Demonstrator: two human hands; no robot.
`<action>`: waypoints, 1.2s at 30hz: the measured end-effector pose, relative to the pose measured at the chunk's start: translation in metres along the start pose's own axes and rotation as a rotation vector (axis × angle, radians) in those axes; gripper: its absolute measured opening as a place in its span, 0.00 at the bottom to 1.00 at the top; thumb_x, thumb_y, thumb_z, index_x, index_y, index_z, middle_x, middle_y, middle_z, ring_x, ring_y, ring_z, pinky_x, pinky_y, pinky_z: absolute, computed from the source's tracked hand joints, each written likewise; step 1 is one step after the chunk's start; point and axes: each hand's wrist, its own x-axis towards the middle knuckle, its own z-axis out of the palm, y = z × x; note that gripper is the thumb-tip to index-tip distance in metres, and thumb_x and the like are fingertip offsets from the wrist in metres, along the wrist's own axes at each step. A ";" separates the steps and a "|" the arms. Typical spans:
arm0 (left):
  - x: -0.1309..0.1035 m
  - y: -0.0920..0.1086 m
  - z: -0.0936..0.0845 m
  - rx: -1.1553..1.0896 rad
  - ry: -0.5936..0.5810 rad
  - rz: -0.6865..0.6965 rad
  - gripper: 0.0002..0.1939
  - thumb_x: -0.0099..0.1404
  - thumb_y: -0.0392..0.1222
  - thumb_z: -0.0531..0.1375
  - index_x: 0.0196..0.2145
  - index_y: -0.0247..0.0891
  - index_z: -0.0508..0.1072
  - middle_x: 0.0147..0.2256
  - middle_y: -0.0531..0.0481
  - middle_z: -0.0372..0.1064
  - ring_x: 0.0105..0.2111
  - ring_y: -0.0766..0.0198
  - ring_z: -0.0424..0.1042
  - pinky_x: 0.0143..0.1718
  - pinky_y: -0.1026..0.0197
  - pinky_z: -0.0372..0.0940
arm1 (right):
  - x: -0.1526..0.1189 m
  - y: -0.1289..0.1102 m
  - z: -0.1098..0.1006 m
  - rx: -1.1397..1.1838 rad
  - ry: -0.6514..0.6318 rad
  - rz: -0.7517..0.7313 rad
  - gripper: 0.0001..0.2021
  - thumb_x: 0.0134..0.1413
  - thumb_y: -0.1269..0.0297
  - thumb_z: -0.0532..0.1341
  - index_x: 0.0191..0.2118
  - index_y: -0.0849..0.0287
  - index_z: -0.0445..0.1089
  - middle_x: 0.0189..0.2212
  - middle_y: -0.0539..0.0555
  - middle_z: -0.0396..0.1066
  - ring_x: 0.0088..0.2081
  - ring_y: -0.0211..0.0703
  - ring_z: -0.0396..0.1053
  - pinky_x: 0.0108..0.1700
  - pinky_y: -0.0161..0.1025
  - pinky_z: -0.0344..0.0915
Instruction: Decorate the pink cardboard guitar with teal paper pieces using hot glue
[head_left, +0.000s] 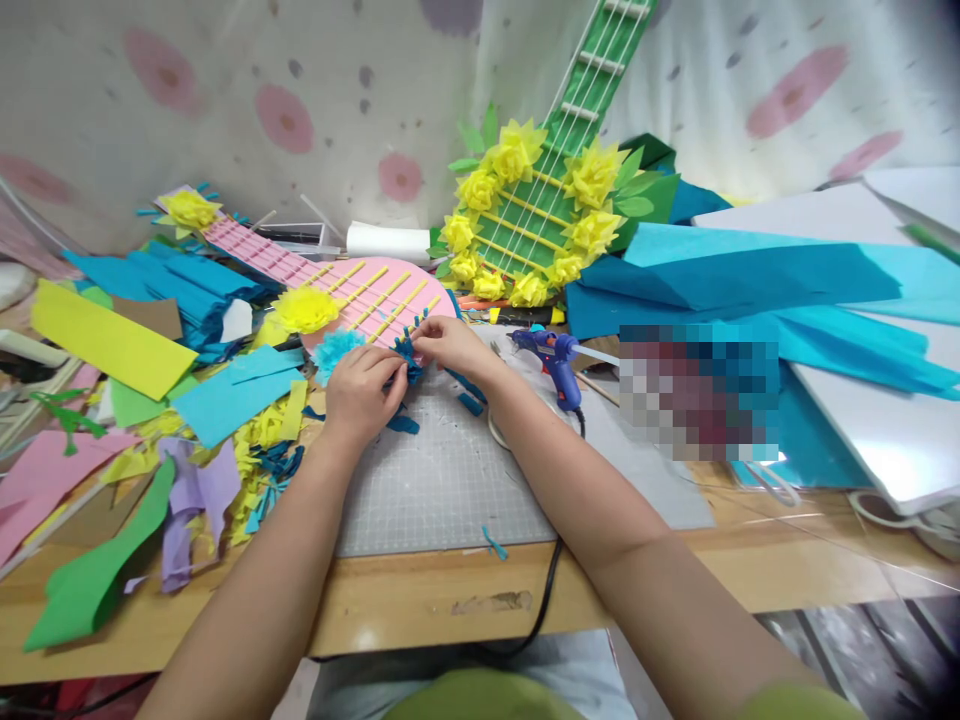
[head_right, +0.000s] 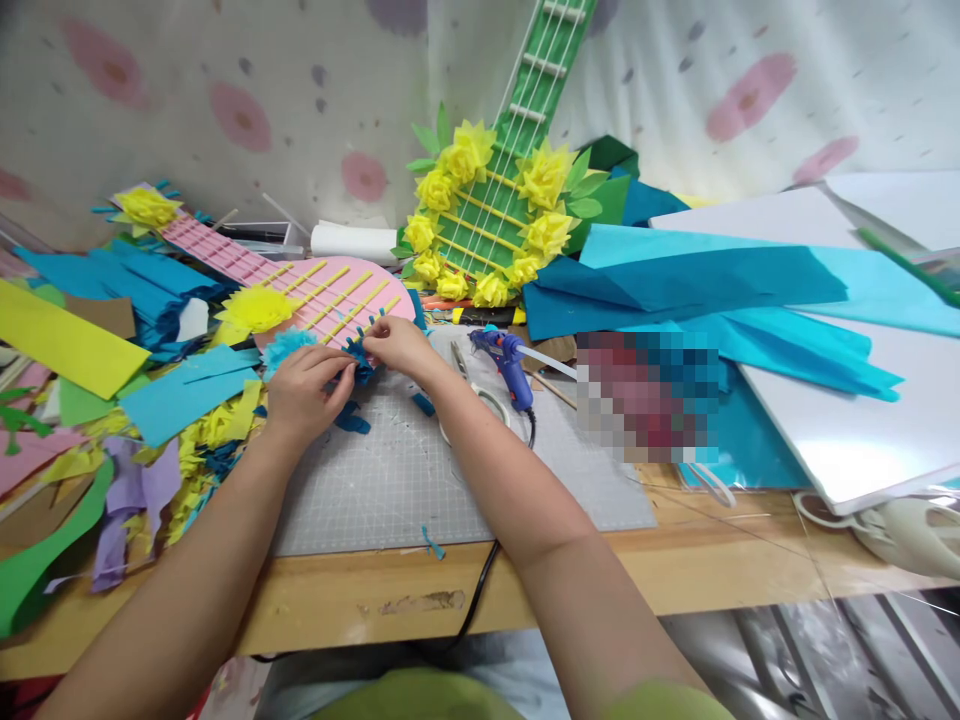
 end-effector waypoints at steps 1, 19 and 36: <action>0.000 0.000 0.000 -0.003 -0.001 -0.002 0.10 0.63 0.39 0.54 0.31 0.38 0.74 0.34 0.48 0.75 0.36 0.60 0.70 0.41 0.56 0.64 | -0.001 -0.001 0.000 0.017 -0.006 0.007 0.03 0.47 0.72 0.57 0.31 0.60 0.64 0.20 0.46 0.67 0.24 0.34 0.68 0.22 0.28 0.58; 0.000 0.000 0.000 0.010 0.004 -0.004 0.09 0.63 0.39 0.54 0.31 0.38 0.74 0.33 0.48 0.75 0.36 0.60 0.70 0.40 0.56 0.64 | 0.006 0.008 0.006 -0.139 0.091 -0.091 0.07 0.41 0.76 0.59 0.29 0.58 0.64 0.19 0.44 0.68 0.29 0.37 0.71 0.36 0.34 0.66; 0.000 0.001 0.001 0.005 0.002 -0.017 0.10 0.63 0.40 0.54 0.31 0.39 0.75 0.33 0.48 0.75 0.36 0.59 0.71 0.40 0.55 0.65 | 0.001 0.004 0.000 -0.226 0.165 -0.050 0.08 0.40 0.75 0.58 0.30 0.58 0.66 0.23 0.46 0.71 0.32 0.38 0.72 0.39 0.36 0.67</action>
